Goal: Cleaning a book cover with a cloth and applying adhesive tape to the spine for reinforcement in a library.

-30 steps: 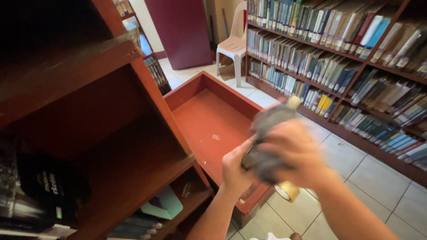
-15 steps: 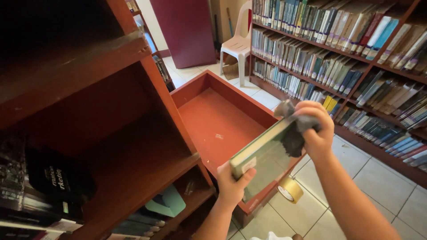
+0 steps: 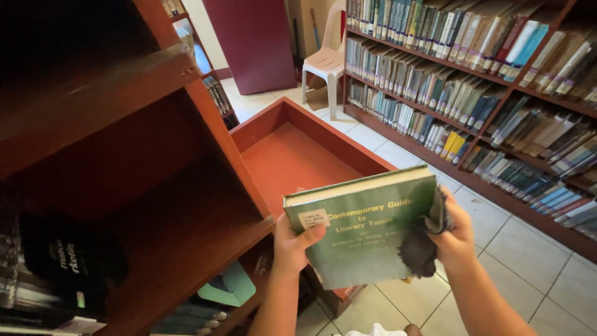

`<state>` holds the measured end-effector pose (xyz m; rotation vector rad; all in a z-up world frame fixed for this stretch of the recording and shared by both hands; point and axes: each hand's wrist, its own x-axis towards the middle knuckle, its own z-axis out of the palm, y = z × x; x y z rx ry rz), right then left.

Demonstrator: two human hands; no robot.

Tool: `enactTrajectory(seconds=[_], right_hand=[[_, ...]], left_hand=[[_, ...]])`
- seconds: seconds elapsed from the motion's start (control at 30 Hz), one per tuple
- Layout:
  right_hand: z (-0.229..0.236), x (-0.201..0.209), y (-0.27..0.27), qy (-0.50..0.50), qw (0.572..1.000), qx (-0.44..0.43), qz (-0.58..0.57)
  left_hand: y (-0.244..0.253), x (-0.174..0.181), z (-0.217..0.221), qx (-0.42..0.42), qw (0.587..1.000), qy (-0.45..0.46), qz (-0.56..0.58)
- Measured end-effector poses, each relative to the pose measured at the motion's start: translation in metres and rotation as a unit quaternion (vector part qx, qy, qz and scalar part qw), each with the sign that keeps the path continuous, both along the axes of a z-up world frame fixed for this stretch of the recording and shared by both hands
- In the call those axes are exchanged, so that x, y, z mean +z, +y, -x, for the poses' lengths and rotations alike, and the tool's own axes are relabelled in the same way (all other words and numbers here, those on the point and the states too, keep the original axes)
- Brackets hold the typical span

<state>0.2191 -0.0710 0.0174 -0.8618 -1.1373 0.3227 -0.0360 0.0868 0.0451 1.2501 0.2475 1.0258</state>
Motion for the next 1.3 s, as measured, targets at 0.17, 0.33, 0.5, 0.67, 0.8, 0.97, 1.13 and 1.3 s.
enactTrajectory(seconds=[0.17, 0.33, 0.5, 0.67, 0.8, 0.97, 1.13, 1.3], right_hand=[[0.002, 0.027, 0.005, 0.073, 0.997, -0.038, 0.005], [-0.011, 0.007, -0.01, 0.019, 0.996, 0.027, 0.081], [-0.03, -0.05, -0.025, 0.046, 0.983, -0.016, 0.179], [0.031, -0.009, -0.007, 0.48, 0.875, -0.064, 0.029], [0.048, 0.013, 0.0, 0.46, 0.874, -0.154, 0.017], [0.058, 0.003, -0.005, 0.462, 0.879, -0.116, -0.022], [0.065, -0.021, -0.028, 0.443, 0.889, -0.106, -0.04], [0.052, -0.063, -0.046, 0.397, 0.904, -0.126, -0.097]], left_hand=[[-0.002, 0.002, -0.014, -0.015, 0.995, -0.097, 0.032], [0.003, -0.022, -0.009, 0.068, 0.983, -0.082, 0.147], [0.006, 0.02, -0.014, 0.163, 0.938, -0.204, 0.229], [-0.026, 0.067, -0.044, 0.189, 0.905, -0.208, 0.321], [-0.029, 0.065, -0.057, 0.192, 0.905, -0.205, 0.319], [-0.029, 0.05, -0.057, 0.164, 0.917, -0.242, 0.272], [-0.037, 0.087, -0.053, 0.212, 0.871, -0.199, 0.397], [-0.041, 0.104, -0.049, 0.206, 0.833, -0.165, 0.487]])
